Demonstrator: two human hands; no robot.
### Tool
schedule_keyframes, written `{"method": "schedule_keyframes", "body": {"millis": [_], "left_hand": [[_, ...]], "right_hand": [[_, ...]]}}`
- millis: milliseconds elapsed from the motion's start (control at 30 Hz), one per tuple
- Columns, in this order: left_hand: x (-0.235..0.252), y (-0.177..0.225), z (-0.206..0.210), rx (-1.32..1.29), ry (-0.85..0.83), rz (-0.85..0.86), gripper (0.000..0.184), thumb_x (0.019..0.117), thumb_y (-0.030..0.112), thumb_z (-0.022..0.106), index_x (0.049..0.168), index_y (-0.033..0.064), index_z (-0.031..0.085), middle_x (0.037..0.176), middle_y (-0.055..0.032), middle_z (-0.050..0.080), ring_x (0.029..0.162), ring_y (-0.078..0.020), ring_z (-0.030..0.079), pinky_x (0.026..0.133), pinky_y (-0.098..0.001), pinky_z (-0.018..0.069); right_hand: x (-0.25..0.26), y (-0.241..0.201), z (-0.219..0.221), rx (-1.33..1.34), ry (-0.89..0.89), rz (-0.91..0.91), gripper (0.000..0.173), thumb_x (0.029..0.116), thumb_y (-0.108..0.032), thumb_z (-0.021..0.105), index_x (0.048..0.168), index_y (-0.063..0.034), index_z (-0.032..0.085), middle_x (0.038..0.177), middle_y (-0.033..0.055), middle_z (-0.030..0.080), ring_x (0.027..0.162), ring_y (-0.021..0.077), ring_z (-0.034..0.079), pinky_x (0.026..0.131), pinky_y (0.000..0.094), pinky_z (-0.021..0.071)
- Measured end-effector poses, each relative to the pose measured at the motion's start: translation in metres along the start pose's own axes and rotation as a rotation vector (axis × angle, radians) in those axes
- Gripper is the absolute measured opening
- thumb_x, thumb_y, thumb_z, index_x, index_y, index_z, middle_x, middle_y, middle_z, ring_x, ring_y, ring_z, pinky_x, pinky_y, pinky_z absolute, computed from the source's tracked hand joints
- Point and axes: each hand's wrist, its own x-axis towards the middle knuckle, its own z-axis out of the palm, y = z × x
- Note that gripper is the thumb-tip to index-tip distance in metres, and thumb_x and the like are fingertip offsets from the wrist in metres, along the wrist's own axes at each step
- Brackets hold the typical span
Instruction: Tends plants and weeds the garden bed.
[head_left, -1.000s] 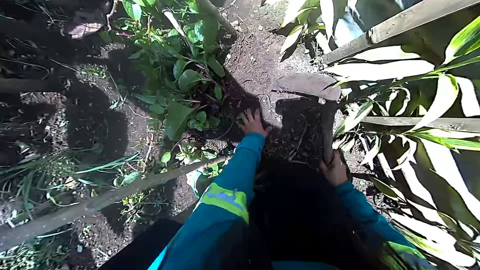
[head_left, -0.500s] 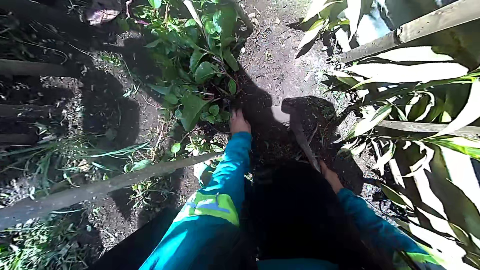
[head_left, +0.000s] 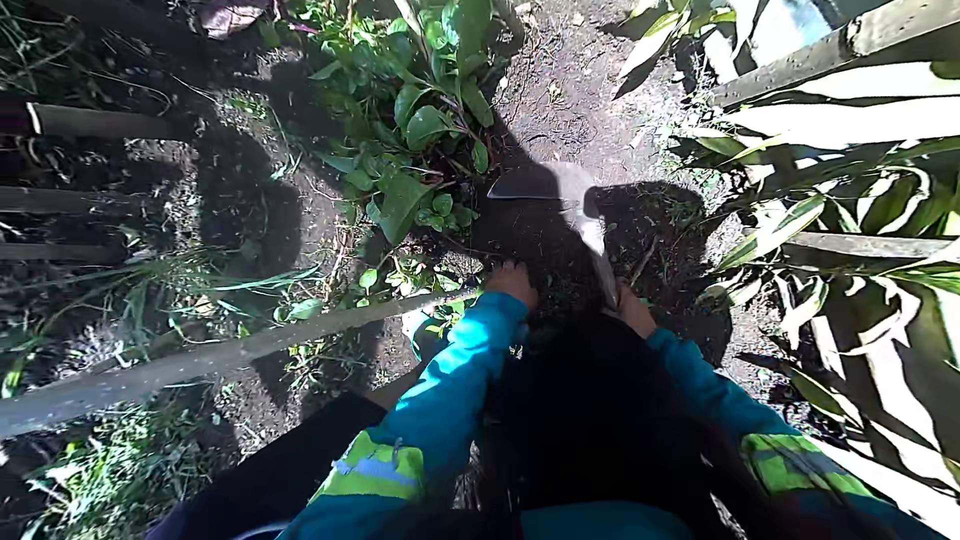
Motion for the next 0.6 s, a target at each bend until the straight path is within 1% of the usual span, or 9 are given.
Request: {"method": "schedule_keyframes", "body": {"millis": [67,133,167,267,333,400,433,533,600], "left_hand": [[-0.006,0.001,-0.005,0.014,-0.002,-0.014,0.048,0.1033,0.015,0.058,0.148,-0.0012,0.051,0.157,-0.0242,0.043,0.143,-0.0439,0.046,0.113,-0.0618,0.0403],[-0.014,-0.001,-0.01,0.046,-0.017,-0.035,0.042,0.1048,0.014,0.054,0.143,-0.0036,0.055,0.153,-0.0262,0.048,0.139,-0.0439,0.049,0.111,-0.0612,0.0424],[-0.018,-0.002,-0.011,0.058,-0.019,-0.053,0.039,0.1044,0.013,0.054,0.14,-0.0033,0.057,0.15,-0.0257,0.05,0.137,-0.0433,0.052,0.11,-0.0608,0.0444],[-0.026,-0.004,-0.012,0.071,-0.051,-0.104,0.036,0.1036,0.009,0.052,0.136,-0.0049,0.06,0.147,-0.0271,0.053,0.134,-0.0446,0.055,0.107,-0.0626,0.0455],[-0.024,-0.002,-0.009,0.072,-0.04,-0.125,0.036,0.103,0.009,0.054,0.136,-0.0049,0.06,0.147,-0.0276,0.053,0.132,-0.0455,0.055,0.105,-0.0636,0.0465],[-0.022,-0.006,-0.005,0.064,0.034,-0.148,0.031,0.1002,0.008,0.059,0.127,-0.0071,0.064,0.136,-0.0295,0.06,0.125,-0.0469,0.06,0.099,-0.0639,0.0503],[-0.02,-0.006,-0.011,0.071,0.05,-0.188,0.029,0.1005,0.008,0.059,0.123,-0.0093,0.065,0.132,-0.0307,0.063,0.123,-0.0471,0.062,0.098,-0.0634,0.0512],[0.013,-0.006,-0.039,0.07,0.011,-0.367,0.038,0.1061,0.015,0.052,0.131,-0.0131,0.058,0.14,-0.0309,0.058,0.133,-0.0441,0.056,0.106,-0.0591,0.0473],[0.05,-0.011,-0.041,-0.007,0.108,-0.45,0.049,0.1061,0.021,0.053,0.142,-0.0126,0.048,0.145,-0.0304,0.054,0.136,-0.0421,0.054,0.109,-0.0559,0.0462]], "right_hand": [[0.019,-0.014,0.006,-0.056,-0.049,0.012,0.064,0.1011,-0.013,0.063,0.152,0.0095,0.032,0.132,0.0371,0.058,0.124,0.0493,0.059,0.107,0.0604,0.044],[0.023,-0.009,0.018,-0.124,-0.122,0.065,0.059,0.1071,-0.019,0.055,0.155,0.0054,0.031,0.14,0.0351,0.055,0.132,0.0483,0.055,0.111,0.059,0.0412],[0.019,-0.006,0.018,-0.129,-0.112,0.066,0.058,0.1073,-0.019,0.055,0.155,0.005,0.032,0.14,0.035,0.055,0.132,0.0487,0.055,0.111,0.0593,0.0412],[0.003,-0.015,0.0,-0.098,-0.054,-0.016,0.061,0.1012,-0.013,0.062,0.151,0.0103,0.035,0.132,0.0378,0.058,0.125,0.0508,0.059,0.107,0.0614,0.0435],[0.01,-0.023,-0.001,-0.075,-0.049,-0.024,0.062,0.1006,-0.012,0.063,0.15,0.0107,0.035,0.131,0.0375,0.058,0.124,0.0501,0.059,0.107,0.0607,0.0436],[0.02,-0.011,0.013,-0.112,-0.088,0.005,0.061,0.103,-0.014,0.061,0.153,0.0073,0.034,0.135,0.037,0.057,0.127,0.0509,0.057,0.108,0.0614,0.0426],[0.02,-0.002,0.019,-0.129,-0.102,0.029,0.058,0.106,-0.017,0.056,0.154,0.005,0.033,0.137,0.0359,0.057,0.129,0.0501,0.057,0.109,0.0608,0.0424],[-0.004,0.018,0.007,-0.183,-0.117,0.059,0.056,0.1072,-0.015,0.053,0.156,0.0022,0.031,0.135,0.036,0.058,0.127,0.0517,0.058,0.107,0.0633,0.0439],[-0.016,0.017,-0.011,-0.176,-0.087,0.048,0.06,0.1033,-0.013,0.058,0.154,0.0038,0.033,0.132,0.0364,0.059,0.123,0.0515,0.06,0.104,0.063,0.0453]]}}
